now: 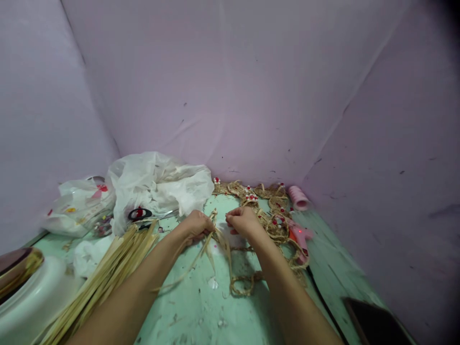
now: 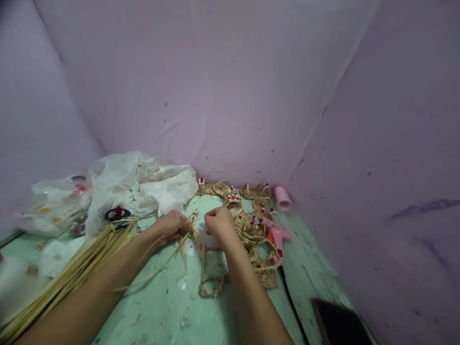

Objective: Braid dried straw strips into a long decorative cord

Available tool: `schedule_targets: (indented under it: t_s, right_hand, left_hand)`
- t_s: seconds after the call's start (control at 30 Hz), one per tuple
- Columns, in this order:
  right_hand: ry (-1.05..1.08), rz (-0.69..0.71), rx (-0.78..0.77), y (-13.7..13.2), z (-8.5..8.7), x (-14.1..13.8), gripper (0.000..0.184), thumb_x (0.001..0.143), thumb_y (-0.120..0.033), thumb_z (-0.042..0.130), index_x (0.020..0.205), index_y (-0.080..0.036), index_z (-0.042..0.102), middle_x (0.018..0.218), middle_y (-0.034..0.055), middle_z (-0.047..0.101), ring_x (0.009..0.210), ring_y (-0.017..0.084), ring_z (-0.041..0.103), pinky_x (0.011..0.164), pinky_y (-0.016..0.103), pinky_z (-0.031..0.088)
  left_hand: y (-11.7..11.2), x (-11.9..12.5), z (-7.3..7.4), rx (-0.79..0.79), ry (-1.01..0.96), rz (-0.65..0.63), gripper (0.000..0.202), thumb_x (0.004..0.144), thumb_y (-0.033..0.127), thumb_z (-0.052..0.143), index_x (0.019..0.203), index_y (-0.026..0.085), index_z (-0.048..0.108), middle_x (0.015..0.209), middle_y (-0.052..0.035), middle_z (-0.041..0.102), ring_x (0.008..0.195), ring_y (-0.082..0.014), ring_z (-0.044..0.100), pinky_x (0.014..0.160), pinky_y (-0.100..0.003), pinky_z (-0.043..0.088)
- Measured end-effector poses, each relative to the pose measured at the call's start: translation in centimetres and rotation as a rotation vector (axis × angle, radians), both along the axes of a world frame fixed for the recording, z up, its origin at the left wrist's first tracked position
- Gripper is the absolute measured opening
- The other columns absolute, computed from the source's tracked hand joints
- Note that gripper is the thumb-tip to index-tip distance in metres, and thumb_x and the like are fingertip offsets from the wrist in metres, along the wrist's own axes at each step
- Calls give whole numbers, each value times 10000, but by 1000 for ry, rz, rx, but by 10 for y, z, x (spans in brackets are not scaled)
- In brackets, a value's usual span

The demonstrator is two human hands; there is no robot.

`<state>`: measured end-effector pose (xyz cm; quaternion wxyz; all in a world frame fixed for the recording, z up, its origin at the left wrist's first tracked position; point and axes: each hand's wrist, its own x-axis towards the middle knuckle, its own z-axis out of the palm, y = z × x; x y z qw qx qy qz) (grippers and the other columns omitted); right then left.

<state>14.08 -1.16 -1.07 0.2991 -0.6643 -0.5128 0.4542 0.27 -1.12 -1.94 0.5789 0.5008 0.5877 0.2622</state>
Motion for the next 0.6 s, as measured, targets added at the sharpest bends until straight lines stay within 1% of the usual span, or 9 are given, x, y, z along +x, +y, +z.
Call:
schedule_targets:
  t_s: [0.03, 0.1, 0.2, 0.27, 0.33, 0.43, 0.5, 0.6]
  right_hand:
    - [94, -31, -41, 0, 1, -3, 73, 625, -121, 520, 652, -121, 588, 567, 21, 565, 477, 87, 497, 430, 173, 405]
    - [260, -5, -133, -3, 2, -10, 74, 637, -102, 491, 632, -122, 561, 543, 10, 541, 468, 93, 493, 441, 199, 434]
    - [350, 67, -186, -8, -2, -20, 99, 620, -71, 468, 556, -123, 521, 456, -12, 481, 421, 88, 455, 426, 211, 429]
    - [340, 104, -171, -8, -7, -22, 114, 630, -95, 469, 527, -123, 509, 420, -16, 468, 378, 78, 420, 386, 199, 384]
    - [281, 123, -121, -7, -14, -21, 150, 645, -139, 484, 496, -128, 496, 370, -29, 431, 328, 64, 355, 338, 188, 296]
    - [182, 100, -26, -3, -23, -18, 176, 629, -163, 527, 463, -137, 477, 317, -64, 338, 311, 42, 256, 331, 187, 199]
    - [169, 95, -21, -1, -26, -15, 160, 621, -157, 536, 469, -134, 493, 313, -73, 329, 319, 38, 239, 343, 187, 192]
    - [179, 144, -68, -1, -25, -12, 147, 623, -136, 519, 477, -120, 527, 323, -56, 390, 321, 45, 288, 351, 186, 216]
  left_hand:
    - [0, -1, 0, -9, -15, -10, 133, 478, 146, 502, 408, 147, 389, 321, 70, 320, 279, -21, 207, 326, -186, 82]
    - [1, -2, -1, -15, -43, -22, 100, 486, 156, 510, 436, 139, 425, 334, 67, 338, 288, -21, 211, 331, -188, 78]
    - [1, -3, -1, -3, -62, -19, 83, 487, 151, 500, 453, 139, 425, 346, 70, 334, 296, -18, 204, 336, -187, 77]
    - [0, -3, -1, 4, -66, -20, 92, 481, 140, 479, 445, 148, 395, 343, 76, 311, 295, -18, 194, 336, -187, 79]
    - [0, -3, -1, 13, -56, -29, 100, 476, 135, 461, 437, 158, 372, 334, 79, 287, 291, -24, 190, 335, -191, 82]
    - [1, -2, -2, 44, 7, -69, 118, 482, 140, 457, 422, 167, 358, 315, 77, 260, 290, -34, 189, 339, -201, 90]
    - [1, -2, -2, 75, 75, -93, 120, 487, 140, 466, 417, 165, 372, 311, 75, 261, 301, -38, 194, 347, -203, 102]
    - [2, -3, -3, 119, 133, -114, 88, 486, 136, 472, 424, 153, 411, 320, 69, 282, 323, -40, 208, 362, -204, 115]
